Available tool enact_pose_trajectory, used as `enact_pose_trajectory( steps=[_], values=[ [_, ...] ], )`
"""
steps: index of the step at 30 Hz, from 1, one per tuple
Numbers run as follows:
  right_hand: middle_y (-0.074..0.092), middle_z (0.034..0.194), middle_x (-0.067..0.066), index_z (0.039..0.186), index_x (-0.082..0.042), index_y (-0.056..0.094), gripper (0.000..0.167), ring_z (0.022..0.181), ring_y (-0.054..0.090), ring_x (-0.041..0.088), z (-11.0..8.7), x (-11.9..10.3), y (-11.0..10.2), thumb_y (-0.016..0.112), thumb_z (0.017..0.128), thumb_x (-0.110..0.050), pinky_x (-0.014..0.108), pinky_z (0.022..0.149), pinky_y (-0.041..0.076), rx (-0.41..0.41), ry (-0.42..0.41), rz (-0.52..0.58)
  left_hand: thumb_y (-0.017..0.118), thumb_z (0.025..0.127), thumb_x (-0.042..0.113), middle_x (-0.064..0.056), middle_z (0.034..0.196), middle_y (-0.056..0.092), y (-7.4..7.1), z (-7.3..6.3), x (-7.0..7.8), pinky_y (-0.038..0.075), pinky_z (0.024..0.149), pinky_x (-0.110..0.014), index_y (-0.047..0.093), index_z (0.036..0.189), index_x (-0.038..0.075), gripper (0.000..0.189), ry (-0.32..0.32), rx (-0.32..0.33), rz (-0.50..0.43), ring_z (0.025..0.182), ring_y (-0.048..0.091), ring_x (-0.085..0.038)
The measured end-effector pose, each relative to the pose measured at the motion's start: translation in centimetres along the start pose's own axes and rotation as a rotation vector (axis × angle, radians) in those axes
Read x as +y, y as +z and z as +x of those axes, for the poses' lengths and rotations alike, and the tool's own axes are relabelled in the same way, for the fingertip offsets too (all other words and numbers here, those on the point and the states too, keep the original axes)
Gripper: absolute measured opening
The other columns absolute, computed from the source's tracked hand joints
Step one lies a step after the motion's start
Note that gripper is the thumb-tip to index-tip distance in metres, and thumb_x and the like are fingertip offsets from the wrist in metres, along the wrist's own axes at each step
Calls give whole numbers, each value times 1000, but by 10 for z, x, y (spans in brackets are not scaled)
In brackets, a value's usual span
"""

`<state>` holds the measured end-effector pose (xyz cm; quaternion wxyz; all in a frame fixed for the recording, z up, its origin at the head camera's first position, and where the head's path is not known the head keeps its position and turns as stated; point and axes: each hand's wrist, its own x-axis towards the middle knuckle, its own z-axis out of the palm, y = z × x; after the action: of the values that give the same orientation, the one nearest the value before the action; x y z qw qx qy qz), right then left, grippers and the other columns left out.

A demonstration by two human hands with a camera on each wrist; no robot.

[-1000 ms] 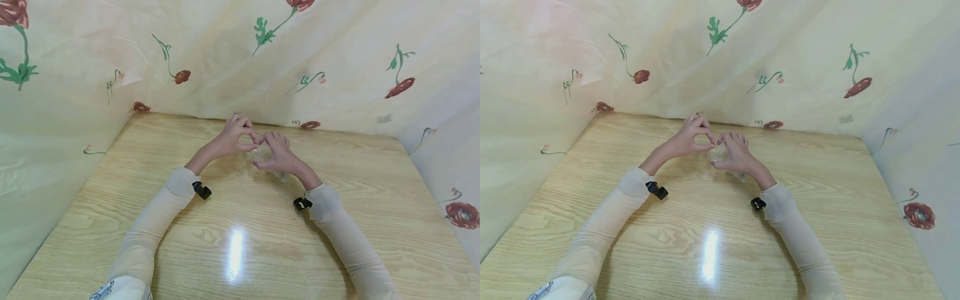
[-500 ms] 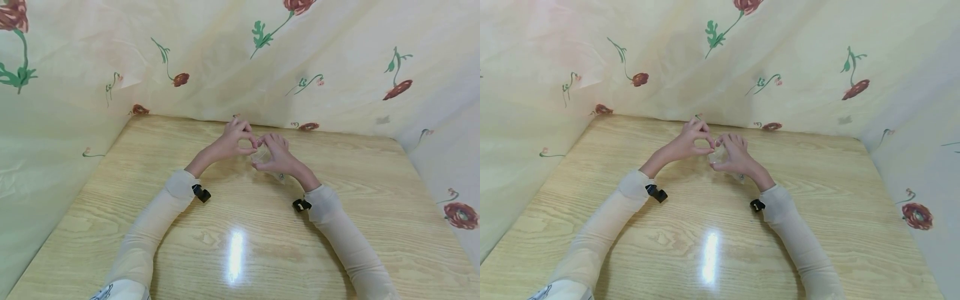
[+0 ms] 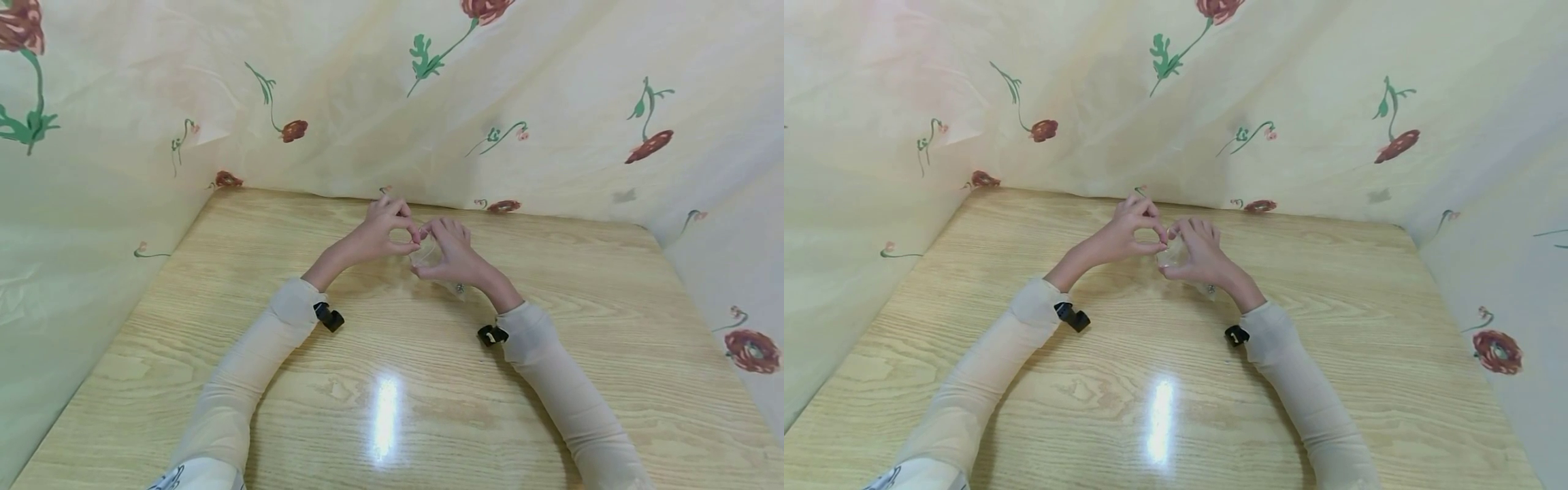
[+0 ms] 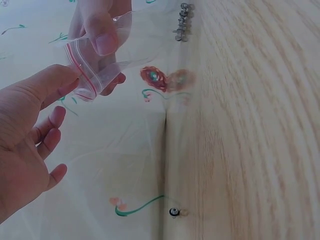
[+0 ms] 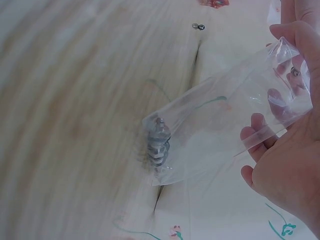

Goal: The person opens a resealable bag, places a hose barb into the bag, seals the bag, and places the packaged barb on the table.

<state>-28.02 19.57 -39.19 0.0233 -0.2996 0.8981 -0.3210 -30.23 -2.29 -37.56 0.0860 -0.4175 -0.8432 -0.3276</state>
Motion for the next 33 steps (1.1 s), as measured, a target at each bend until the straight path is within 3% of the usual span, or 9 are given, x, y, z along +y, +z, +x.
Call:
enact_pose_trajectory(
  steps=[8, 20, 27, 33],
  values=[
    [46, 121, 20, 121, -11, 49, 55, 123, 32, 35, 0, -1, 0, 80, 81, -30, 61, 105, 13, 0, 0, -7, 80, 90, 20, -8, 105, 57, 2, 0, -1, 26, 109, -55, 77, 90, 13, 8, 3, 3, 4, 112, 43, -30],
    [47, 120, 20, 121, -12, 49, 55, 121, 32, 32, 0, -1, 1, 80, 80, -32, 60, 105, 14, 5, -2, -11, 78, 91, 19, -6, 105, 58, 1, -1, -1, 28, 103, -52, 77, 91, 15, 4, 18, 12, 1, 109, 43, -28],
    [46, 120, 19, 120, -10, 48, 54, 121, 33, 32, 0, -1, 1, 80, 80, -30, 60, 105, 14, 9, -9, -16, 78, 91, 19, -6, 103, 58, -1, -1, 0, 21, 116, -57, 77, 89, 14, 5, 17, 26, 0, 111, 45, -29],
    [48, 120, 19, 118, -11, 48, 53, 122, 33, 32, -1, -1, 2, 79, 80, -31, 60, 104, 15, 16, -10, -16, 78, 90, 19, -6, 102, 58, -2, -2, -1, 22, 114, -57, 76, 88, 14, 5, 8, 26, -3, 113, 45, -29]
  ],
)
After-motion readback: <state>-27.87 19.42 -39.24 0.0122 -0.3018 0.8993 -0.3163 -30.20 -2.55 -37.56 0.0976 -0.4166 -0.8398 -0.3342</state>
